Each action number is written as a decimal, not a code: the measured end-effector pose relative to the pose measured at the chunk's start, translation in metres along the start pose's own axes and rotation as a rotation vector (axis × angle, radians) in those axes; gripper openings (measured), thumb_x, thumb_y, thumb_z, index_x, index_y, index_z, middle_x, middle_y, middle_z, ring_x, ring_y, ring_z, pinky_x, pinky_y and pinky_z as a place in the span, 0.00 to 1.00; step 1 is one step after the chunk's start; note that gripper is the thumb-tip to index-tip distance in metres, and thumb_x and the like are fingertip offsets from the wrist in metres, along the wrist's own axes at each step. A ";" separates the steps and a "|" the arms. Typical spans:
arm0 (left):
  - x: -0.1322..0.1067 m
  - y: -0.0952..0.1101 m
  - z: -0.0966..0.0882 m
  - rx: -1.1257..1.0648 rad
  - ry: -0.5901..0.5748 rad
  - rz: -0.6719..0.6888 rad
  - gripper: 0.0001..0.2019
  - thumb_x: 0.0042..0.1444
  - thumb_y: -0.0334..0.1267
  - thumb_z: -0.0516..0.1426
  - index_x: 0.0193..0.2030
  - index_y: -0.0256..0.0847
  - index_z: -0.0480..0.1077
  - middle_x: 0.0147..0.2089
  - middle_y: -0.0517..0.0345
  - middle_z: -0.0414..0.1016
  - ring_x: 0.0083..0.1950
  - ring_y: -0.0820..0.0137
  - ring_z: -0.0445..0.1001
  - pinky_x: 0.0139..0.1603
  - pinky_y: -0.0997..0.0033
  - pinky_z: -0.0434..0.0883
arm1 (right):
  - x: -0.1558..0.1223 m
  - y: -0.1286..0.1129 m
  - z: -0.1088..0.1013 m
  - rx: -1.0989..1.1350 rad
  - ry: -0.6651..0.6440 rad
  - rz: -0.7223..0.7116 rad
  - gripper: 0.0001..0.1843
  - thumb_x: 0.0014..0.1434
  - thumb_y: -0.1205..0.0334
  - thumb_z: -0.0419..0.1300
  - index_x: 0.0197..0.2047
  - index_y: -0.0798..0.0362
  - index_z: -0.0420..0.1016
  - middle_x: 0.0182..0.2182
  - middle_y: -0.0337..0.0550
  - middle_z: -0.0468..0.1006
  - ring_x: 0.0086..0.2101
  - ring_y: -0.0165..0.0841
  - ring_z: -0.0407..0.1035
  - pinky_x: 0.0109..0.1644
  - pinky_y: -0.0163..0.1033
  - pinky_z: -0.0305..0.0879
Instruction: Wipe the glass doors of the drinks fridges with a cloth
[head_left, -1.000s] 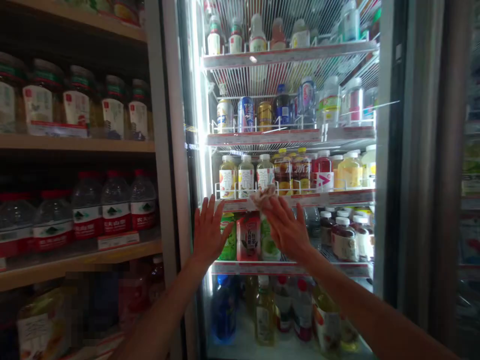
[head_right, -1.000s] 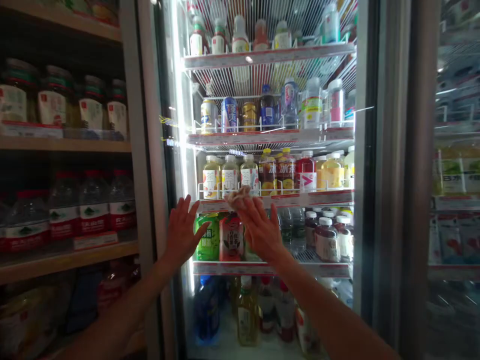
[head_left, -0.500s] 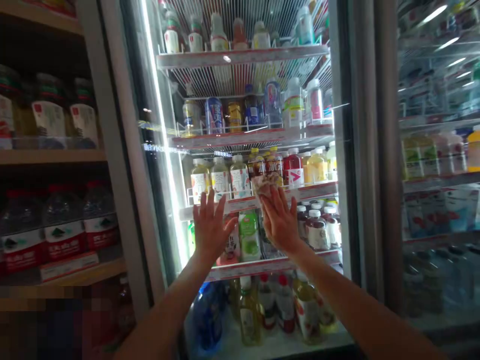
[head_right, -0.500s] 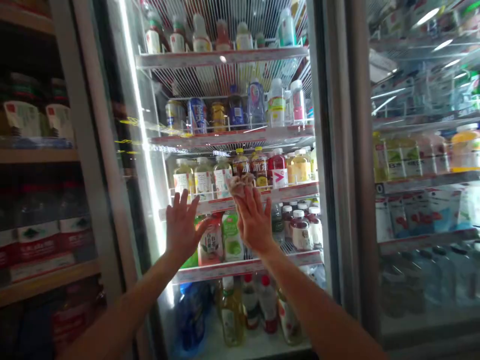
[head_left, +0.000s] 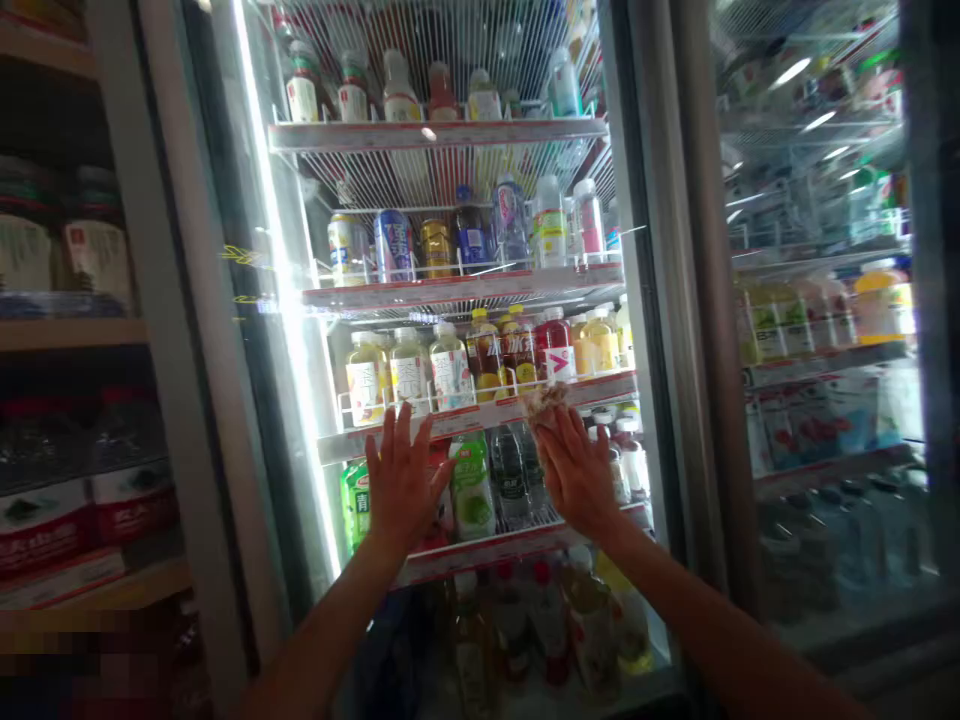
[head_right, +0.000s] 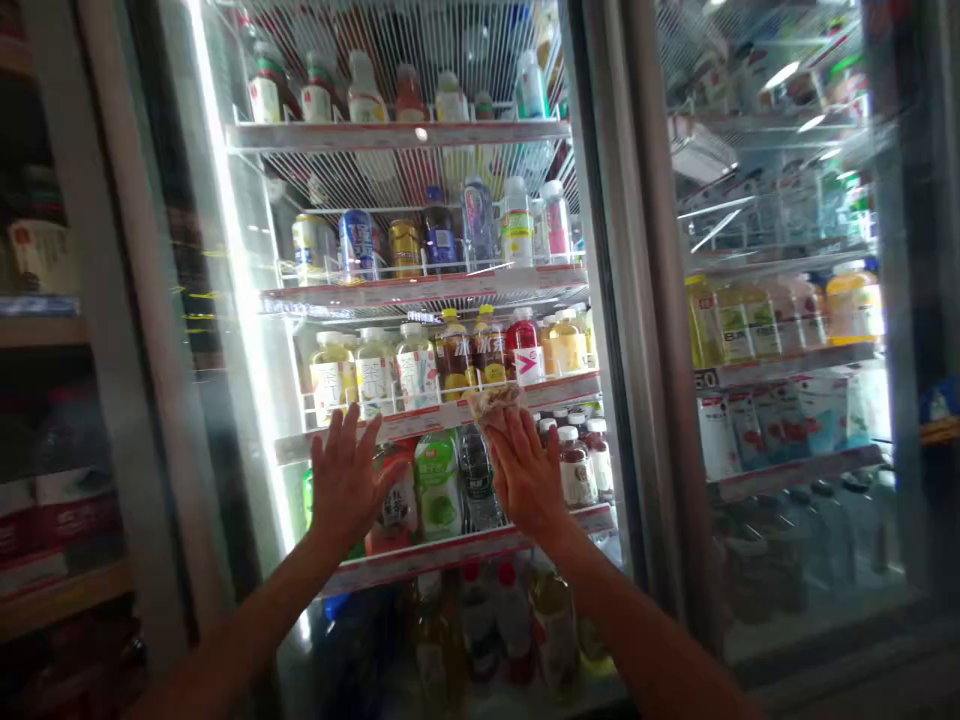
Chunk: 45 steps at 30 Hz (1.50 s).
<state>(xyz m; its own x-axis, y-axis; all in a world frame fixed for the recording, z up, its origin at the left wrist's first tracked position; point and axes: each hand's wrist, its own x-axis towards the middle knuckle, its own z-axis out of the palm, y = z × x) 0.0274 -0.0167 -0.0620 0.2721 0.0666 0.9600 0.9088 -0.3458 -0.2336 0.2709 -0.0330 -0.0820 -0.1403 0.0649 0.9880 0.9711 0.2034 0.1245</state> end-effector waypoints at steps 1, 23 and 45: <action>0.003 0.003 0.000 0.002 0.005 0.002 0.32 0.59 0.51 0.50 0.67 0.43 0.47 0.70 0.45 0.46 0.71 0.57 0.39 0.68 0.50 0.41 | 0.003 0.005 -0.002 -0.004 0.010 0.028 0.27 0.62 0.63 0.48 0.64 0.47 0.55 0.65 0.47 0.54 0.63 0.41 0.48 0.64 0.55 0.41; 0.034 0.025 0.005 0.003 -0.035 0.018 0.29 0.61 0.50 0.48 0.67 0.46 0.46 0.69 0.48 0.48 0.71 0.59 0.39 0.68 0.49 0.41 | -0.011 0.068 -0.018 -0.148 -0.009 0.233 0.25 0.63 0.59 0.45 0.64 0.51 0.57 0.64 0.56 0.54 0.62 0.45 0.50 0.60 0.58 0.51; 0.073 -0.002 -0.006 0.011 -0.010 -0.041 0.28 0.60 0.51 0.48 0.64 0.41 0.55 0.69 0.46 0.48 0.71 0.58 0.41 0.67 0.48 0.42 | 0.069 0.059 -0.013 -0.091 0.049 0.227 0.25 0.63 0.58 0.42 0.62 0.52 0.60 0.64 0.53 0.54 0.62 0.44 0.48 0.60 0.59 0.49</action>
<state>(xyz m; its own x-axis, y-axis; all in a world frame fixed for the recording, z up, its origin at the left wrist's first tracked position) 0.0436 -0.0173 0.0093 0.2377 0.0899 0.9672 0.9226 -0.3323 -0.1959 0.3214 -0.0287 -0.0051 0.0905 0.0511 0.9946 0.9904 0.1004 -0.0953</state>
